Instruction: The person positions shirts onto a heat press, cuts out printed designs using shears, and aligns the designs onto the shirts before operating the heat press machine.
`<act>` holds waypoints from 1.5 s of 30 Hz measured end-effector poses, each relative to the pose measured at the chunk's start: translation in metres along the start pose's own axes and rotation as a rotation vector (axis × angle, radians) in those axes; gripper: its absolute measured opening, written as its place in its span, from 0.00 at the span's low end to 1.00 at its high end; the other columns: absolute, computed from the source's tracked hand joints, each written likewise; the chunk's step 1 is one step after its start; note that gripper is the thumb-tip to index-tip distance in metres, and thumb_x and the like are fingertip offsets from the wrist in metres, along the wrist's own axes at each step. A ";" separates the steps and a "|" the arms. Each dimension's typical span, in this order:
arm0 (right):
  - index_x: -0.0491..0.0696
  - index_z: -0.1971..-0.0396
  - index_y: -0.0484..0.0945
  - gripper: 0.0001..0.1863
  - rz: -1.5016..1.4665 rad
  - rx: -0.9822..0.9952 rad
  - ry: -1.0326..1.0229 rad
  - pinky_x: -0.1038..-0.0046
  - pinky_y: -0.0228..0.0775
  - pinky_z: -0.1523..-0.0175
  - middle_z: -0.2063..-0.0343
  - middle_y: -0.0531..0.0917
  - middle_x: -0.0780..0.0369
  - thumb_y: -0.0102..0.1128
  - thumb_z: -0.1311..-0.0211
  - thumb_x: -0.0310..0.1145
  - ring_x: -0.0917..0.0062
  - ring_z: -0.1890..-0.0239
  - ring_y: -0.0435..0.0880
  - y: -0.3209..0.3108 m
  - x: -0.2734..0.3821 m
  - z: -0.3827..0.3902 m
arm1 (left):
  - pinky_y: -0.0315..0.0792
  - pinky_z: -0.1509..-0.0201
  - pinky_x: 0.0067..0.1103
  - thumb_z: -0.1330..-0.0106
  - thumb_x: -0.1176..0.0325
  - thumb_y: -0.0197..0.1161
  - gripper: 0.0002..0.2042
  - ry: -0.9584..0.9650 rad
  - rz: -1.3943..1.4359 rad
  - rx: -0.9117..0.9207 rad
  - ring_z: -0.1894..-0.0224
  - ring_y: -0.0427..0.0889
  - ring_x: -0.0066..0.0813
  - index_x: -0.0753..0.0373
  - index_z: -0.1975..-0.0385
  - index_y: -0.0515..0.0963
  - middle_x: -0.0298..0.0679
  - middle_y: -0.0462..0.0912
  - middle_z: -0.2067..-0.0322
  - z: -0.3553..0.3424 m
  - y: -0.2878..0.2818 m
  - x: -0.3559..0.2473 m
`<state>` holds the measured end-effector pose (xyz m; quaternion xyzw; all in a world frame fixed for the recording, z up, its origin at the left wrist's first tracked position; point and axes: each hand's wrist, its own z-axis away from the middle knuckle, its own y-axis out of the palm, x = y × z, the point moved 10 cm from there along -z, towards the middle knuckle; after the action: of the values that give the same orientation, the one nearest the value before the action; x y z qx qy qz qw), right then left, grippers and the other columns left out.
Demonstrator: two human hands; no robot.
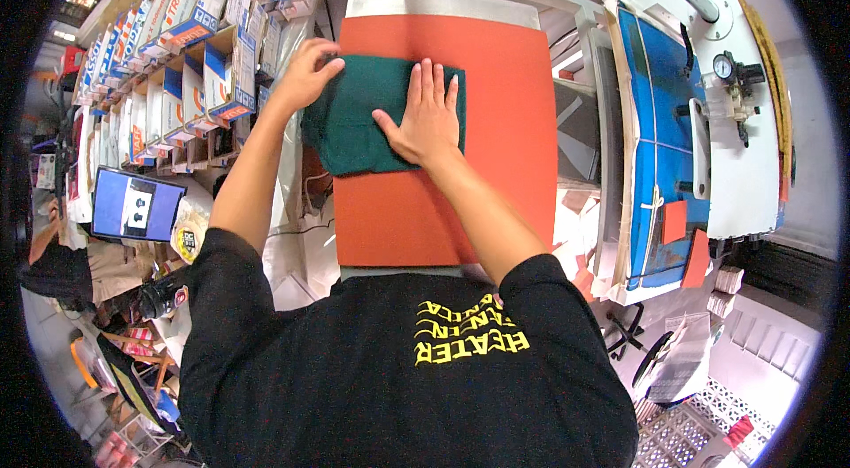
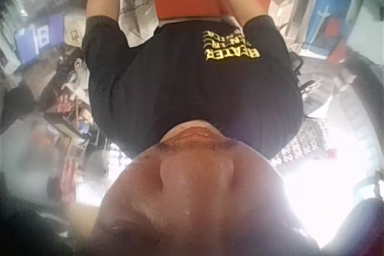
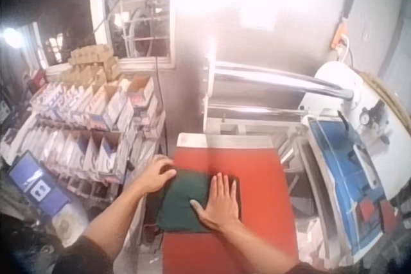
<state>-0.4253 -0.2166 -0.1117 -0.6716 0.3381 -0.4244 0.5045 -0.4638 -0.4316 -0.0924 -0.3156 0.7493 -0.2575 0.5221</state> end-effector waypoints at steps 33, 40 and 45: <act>0.49 0.39 0.72 0.25 0.130 0.110 -0.230 0.43 0.33 0.26 0.33 0.68 0.64 0.48 0.30 0.46 0.58 0.27 0.54 -0.048 -0.049 0.129 | 0.43 0.26 0.47 0.37 0.57 0.61 0.26 0.244 -0.315 0.145 0.29 0.57 0.47 0.55 0.38 0.70 0.42 0.66 0.34 0.080 0.070 -0.136; 0.46 0.49 0.79 0.18 -0.141 -0.015 -0.092 0.50 0.50 0.28 0.41 0.75 0.57 0.58 0.38 0.36 0.57 0.33 0.65 -0.077 -0.075 0.136 | 0.41 0.29 0.57 0.35 0.55 0.58 0.27 0.175 -0.372 0.168 0.29 0.55 0.51 0.55 0.37 0.68 0.44 0.63 0.33 0.073 0.087 -0.146; 0.45 0.62 0.83 0.10 -0.188 -0.554 -0.036 0.60 0.69 0.38 0.55 0.84 0.57 0.64 0.45 0.27 0.59 0.45 0.79 -0.238 -0.135 0.160 | 0.41 0.29 0.56 0.36 0.53 0.57 0.29 0.186 -0.453 0.200 0.28 0.52 0.50 0.53 0.34 0.66 0.42 0.60 0.31 0.072 0.095 -0.167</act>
<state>-0.3291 0.0270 0.0657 -0.8197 0.3682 -0.3489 0.2661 -0.3721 -0.2484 -0.0797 -0.3973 0.6750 -0.4685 0.4087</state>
